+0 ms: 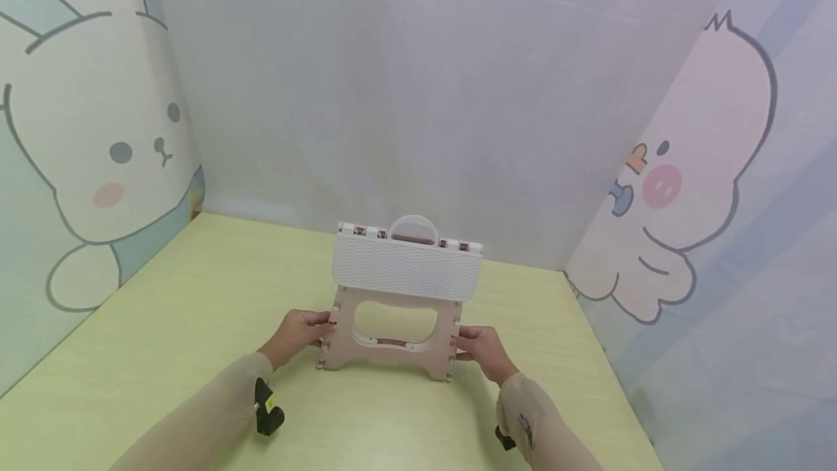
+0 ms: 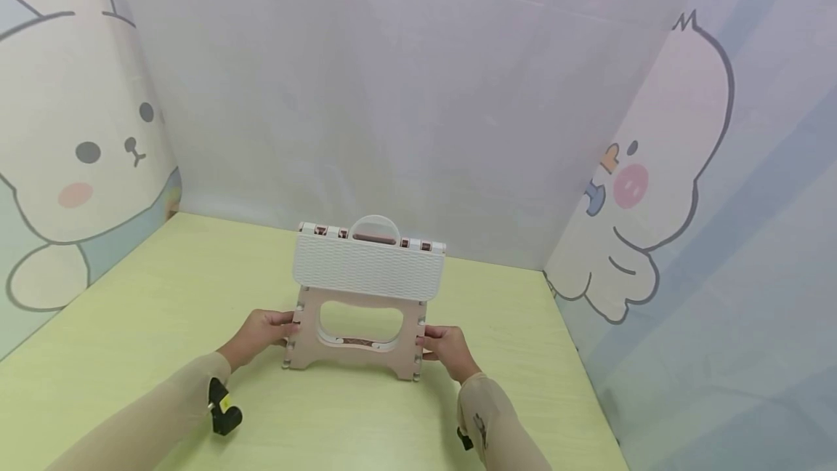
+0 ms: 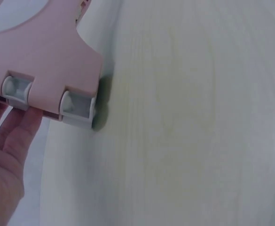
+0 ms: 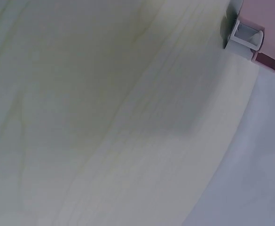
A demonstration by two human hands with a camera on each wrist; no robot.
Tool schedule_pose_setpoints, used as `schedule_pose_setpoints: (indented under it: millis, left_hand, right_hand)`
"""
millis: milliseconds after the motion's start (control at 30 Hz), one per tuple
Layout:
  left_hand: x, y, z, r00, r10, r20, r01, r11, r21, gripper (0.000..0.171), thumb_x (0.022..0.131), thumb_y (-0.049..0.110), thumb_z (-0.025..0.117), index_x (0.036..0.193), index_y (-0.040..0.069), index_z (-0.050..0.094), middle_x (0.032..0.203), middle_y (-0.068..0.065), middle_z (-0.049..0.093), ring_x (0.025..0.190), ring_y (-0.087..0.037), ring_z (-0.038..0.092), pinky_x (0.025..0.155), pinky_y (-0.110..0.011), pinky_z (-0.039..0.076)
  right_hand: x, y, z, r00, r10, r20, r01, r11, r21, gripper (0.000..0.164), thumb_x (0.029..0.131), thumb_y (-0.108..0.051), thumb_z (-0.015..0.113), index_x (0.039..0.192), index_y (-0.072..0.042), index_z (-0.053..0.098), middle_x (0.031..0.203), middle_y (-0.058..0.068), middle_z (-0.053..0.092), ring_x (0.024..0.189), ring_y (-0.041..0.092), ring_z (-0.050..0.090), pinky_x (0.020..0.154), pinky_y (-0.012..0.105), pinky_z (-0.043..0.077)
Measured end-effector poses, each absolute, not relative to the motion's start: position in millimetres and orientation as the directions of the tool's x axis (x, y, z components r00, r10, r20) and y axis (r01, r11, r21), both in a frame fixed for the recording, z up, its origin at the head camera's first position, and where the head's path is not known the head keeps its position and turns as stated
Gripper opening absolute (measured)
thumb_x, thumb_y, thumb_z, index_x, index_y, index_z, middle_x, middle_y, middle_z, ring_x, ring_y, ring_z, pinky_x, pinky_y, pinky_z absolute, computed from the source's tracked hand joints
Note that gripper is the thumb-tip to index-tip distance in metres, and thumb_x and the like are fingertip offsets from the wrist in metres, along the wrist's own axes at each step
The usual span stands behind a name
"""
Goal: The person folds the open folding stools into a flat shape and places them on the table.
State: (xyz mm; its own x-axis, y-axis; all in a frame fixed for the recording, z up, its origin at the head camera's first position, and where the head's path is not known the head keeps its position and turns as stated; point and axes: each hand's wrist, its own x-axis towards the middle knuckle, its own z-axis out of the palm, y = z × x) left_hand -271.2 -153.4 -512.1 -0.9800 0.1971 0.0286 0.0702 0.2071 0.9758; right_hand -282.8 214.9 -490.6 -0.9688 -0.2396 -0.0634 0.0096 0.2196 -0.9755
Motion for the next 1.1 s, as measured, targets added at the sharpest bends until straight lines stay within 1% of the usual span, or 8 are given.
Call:
schedule_pose_setpoints:
  millis: [433,700,867,967,1100]
  left_hand:
    - [-273.5,-153.3,-510.5,-0.981,0.193,0.029,0.072,0.216,0.974,0.033,0.09,0.006,0.064,0.116,-0.014,0.058,0.113,-0.029,0.062,0.089,-0.027,0.067,0.066,-0.035,0.055]
    - [-272.6,-151.2,-511.9,-0.984,0.179,0.0,0.039,0.215,0.976,0.033,0.09,0.005,0.063,0.116,-0.015,0.058,0.112,-0.029,0.063,0.082,-0.02,0.066,0.065,-0.034,0.055]
    - [-272.3,-151.3,-512.6,-0.984,0.179,0.011,0.052,0.222,0.974,0.033,0.09,0.005,0.064,0.115,-0.015,0.058,0.11,-0.028,0.064,0.079,-0.016,0.066,0.066,-0.032,0.055]
    - [-271.4,-150.8,-512.3,-0.984,0.176,0.023,0.065,0.237,0.969,0.033,0.09,0.006,0.065,0.114,-0.015,0.059,0.11,-0.028,0.064,0.082,-0.02,0.066,0.069,-0.033,0.054]
    - [-269.6,-149.8,-511.2,-0.983,0.18,0.035,0.08,0.251,0.965,0.036,0.09,0.01,0.066,0.114,-0.015,0.059,0.113,-0.028,0.062,0.096,-0.032,0.066,0.077,-0.036,0.054]
  right_hand:
    - [-284.7,214.2,-490.2,-0.969,-0.24,-0.056,0.002,0.223,-0.975,0.031,0.089,0.002,0.061,0.115,0.019,0.058,0.111,0.03,0.063,0.09,0.029,0.067,0.072,0.041,0.055]
    - [-283.5,215.8,-489.6,-0.965,-0.257,-0.058,-0.005,0.238,-0.971,0.031,0.089,0.001,0.061,0.114,0.019,0.058,0.106,0.028,0.065,0.086,0.025,0.068,0.07,0.039,0.055]
    - [-283.3,216.1,-490.7,-0.962,-0.263,-0.071,0.009,0.231,-0.973,0.03,0.089,0.002,0.061,0.114,0.02,0.058,0.103,0.025,0.067,0.085,0.022,0.068,0.07,0.038,0.055]
    - [-282.4,215.9,-490.1,-0.963,-0.259,-0.07,0.009,0.232,-0.973,0.03,0.089,0.002,0.061,0.113,0.02,0.058,0.101,0.024,0.068,0.084,0.021,0.068,0.07,0.038,0.056]
    - [-280.8,215.4,-488.9,-0.968,-0.242,-0.072,0.014,0.232,-0.973,0.029,0.089,0.003,0.06,0.112,0.02,0.058,0.099,0.023,0.069,0.082,0.019,0.068,0.069,0.038,0.056]
